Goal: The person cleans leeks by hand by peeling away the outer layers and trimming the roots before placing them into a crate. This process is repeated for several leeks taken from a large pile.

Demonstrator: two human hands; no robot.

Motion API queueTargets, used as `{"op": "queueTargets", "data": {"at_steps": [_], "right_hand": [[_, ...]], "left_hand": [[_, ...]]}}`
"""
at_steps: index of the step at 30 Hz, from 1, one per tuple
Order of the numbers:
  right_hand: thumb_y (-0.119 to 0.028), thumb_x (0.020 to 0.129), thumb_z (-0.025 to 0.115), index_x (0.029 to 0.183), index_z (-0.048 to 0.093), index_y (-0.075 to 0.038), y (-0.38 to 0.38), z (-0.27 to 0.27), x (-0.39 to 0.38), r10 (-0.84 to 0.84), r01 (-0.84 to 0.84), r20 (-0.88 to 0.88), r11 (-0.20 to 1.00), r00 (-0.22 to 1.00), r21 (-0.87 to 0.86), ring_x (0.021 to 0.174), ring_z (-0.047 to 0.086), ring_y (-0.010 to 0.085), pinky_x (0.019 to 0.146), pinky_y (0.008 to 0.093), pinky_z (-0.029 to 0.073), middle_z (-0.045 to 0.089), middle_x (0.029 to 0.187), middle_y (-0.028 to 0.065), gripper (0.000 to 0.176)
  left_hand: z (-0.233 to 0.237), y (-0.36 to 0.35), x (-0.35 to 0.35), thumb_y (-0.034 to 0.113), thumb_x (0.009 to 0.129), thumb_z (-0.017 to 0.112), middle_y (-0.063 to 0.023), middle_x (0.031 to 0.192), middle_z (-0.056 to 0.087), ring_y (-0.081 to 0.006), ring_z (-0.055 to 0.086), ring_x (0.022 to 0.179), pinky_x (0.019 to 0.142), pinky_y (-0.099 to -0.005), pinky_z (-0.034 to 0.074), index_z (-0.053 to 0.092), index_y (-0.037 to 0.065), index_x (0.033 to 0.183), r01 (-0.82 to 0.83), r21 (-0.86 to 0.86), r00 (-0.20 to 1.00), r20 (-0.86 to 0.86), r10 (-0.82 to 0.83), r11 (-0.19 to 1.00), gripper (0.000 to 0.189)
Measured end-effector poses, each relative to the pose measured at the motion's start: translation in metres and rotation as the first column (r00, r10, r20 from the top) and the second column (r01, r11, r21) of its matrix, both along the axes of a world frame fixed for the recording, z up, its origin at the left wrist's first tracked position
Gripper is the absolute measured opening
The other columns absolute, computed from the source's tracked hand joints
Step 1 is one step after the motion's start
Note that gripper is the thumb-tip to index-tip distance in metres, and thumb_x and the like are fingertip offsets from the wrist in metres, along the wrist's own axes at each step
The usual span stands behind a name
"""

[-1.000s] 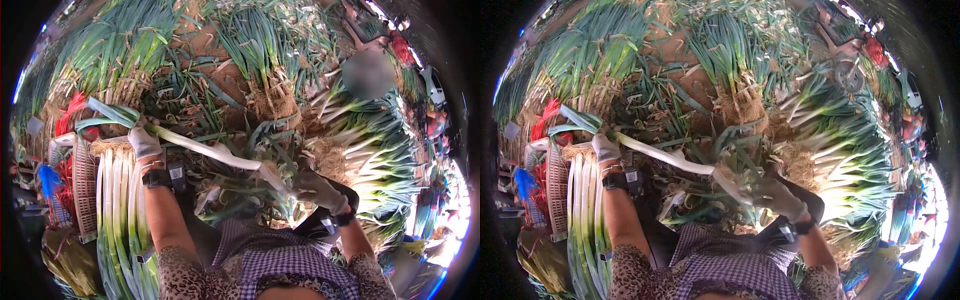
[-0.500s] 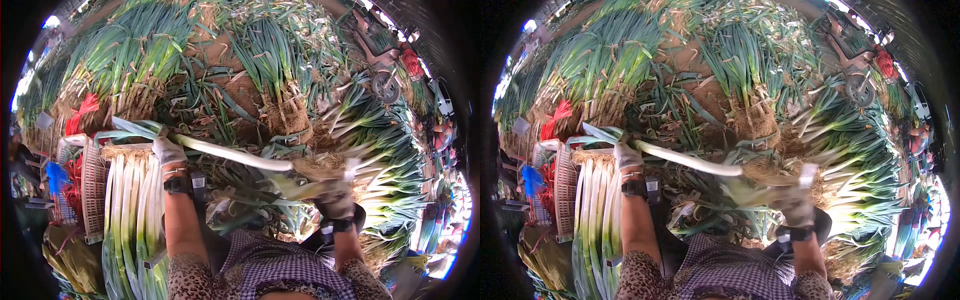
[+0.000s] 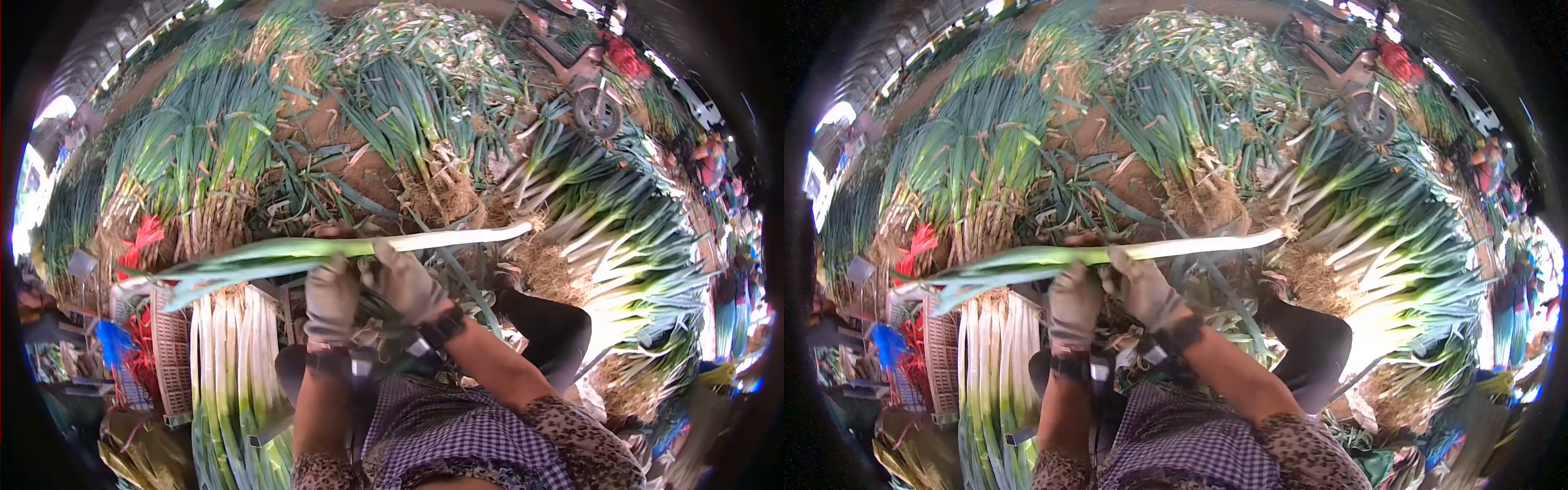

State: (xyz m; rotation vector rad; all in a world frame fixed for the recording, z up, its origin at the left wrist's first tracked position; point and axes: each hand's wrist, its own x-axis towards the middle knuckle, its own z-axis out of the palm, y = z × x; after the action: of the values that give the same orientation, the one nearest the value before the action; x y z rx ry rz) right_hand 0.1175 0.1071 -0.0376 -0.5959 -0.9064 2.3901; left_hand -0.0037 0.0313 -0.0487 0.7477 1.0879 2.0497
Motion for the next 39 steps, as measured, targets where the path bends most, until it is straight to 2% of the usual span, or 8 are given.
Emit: {"op": "queueTargets", "data": {"at_steps": [6,7,10,16,19,26,31,39], "right_hand": [[-0.04,0.095,0.058,0.107,0.059,-0.001,0.024,0.002,0.049,-0.187,0.193,-0.12,0.98,0.975,0.048,0.073,0.05,0.0094,0.066,0.023,0.041,0.061,0.086,0.0034,0.041],[-0.042,0.094,0.058,0.101,0.06,-0.002,0.02,0.0,0.055,-0.273,0.277,-0.051,0.926,0.961,0.257,0.07,0.051,0.0107,0.063,0.0249,0.042,0.06,0.082,0.0029,0.041],[-0.046,0.09,0.062,0.09,0.062,-0.003,0.024,0.004,0.065,-0.442,0.355,-0.01,0.707,0.897,0.612,0.063,0.054,0.0135,0.056,0.0289,0.044,0.058,0.076,0.0025,0.043],[-0.035,0.096,0.06,0.104,0.065,0.002,0.037,0.062,0.163,-0.382,0.229,0.233,0.838,0.894,0.495,0.077,0.057,0.0084,0.07,0.024,0.047,0.067,0.087,0.0044,0.038],[-0.031,0.097,0.059,0.106,0.065,0.002,0.03,0.076,0.173,-0.764,0.578,-0.143,0.335,0.629,0.744,0.079,0.059,0.0088,0.073,0.025,0.049,0.067,0.089,0.0029,0.034],[-0.016,0.089,0.065,0.126,0.058,-0.003,0.007,0.122,0.12,-0.318,0.39,-0.424,-0.169,0.848,0.905,0.121,0.05,0.0337,0.106,0.0418,0.037,0.054,0.127,0.0183,0.04],[-0.039,0.094,0.061,0.136,0.042,0.003,0.124,0.077,0.21,-0.956,0.69,-0.223,-0.031,0.191,0.723,0.115,0.054,0.0297,0.1,0.0428,0.045,0.052,0.129,0.0241,0.063],[-0.037,0.092,0.065,0.107,0.062,-0.002,0.041,0.119,0.173,-0.124,0.106,-0.002,0.839,0.992,0.533,0.074,0.061,0.0057,0.054,0.0223,0.046,0.067,0.09,0.0046,0.038]], "left_hand": [[0.089,-0.061,0.019,0.003,0.073,0.076,-0.015,0.101,0.067,-0.028,0.065,0.096,0.091,-0.0372,0.048,0.057,0.001,0.119,-0.023,-0.196,0.514,-0.843,-0.156,0.98,0.05],[0.12,-0.049,0.022,0.009,0.073,0.078,-0.0184,0.096,0.067,-0.0358,0.065,0.091,0.086,-0.0406,0.051,0.058,0.003,0.122,-0.158,-0.062,-0.016,-0.998,-0.065,0.985,0.054],[0.101,-0.016,0.025,0.015,0.072,0.079,-0.0221,0.101,0.067,-0.0407,0.064,0.093,0.083,-0.0416,0.052,0.056,0.004,0.126,-0.156,-0.525,0.066,-0.851,-0.522,0.837,0.06],[0.121,-0.001,0.022,0.014,0.071,0.08,-0.0175,0.11,0.068,-0.0256,0.069,0.097,0.086,-0.0334,0.052,0.06,0.0,0.122,-0.004,-0.444,0.204,-0.878,-0.433,0.896,0.056],[0.149,0.005,0.012,0.01,0.073,0.077,-0.0114,0.1,0.069,-0.0162,0.067,0.081,0.078,-0.0287,0.053,0.061,-0.005,0.118,0.245,-0.563,0.461,-0.649,-0.606,0.789,0.05],[0.176,-0.032,0.062,0.01,0.077,0.072,-0.0025,0.075,0.063,-0.011,0.058,0.057,0.052,-0.0243,0.046,0.065,0.003,0.105,0.472,-0.666,0.703,-0.111,-0.702,0.578,0.03],[0.175,-0.076,0.055,0.019,0.069,0.076,-0.0039,0.08,0.063,-0.0132,0.059,0.061,0.054,-0.0249,0.048,0.061,-0.002,0.114,0.302,-0.57,0.823,-0.248,-0.511,0.764,0.051],[0.168,-0.064,0.081,-0.002,0.073,0.073,-0.0008,0.098,0.066,-0.0112,0.061,0.082,0.074,-0.0244,0.049,0.061,-0.002,0.121,0.128,-0.502,0.72,-0.546,-0.428,0.856,0.05]]}}
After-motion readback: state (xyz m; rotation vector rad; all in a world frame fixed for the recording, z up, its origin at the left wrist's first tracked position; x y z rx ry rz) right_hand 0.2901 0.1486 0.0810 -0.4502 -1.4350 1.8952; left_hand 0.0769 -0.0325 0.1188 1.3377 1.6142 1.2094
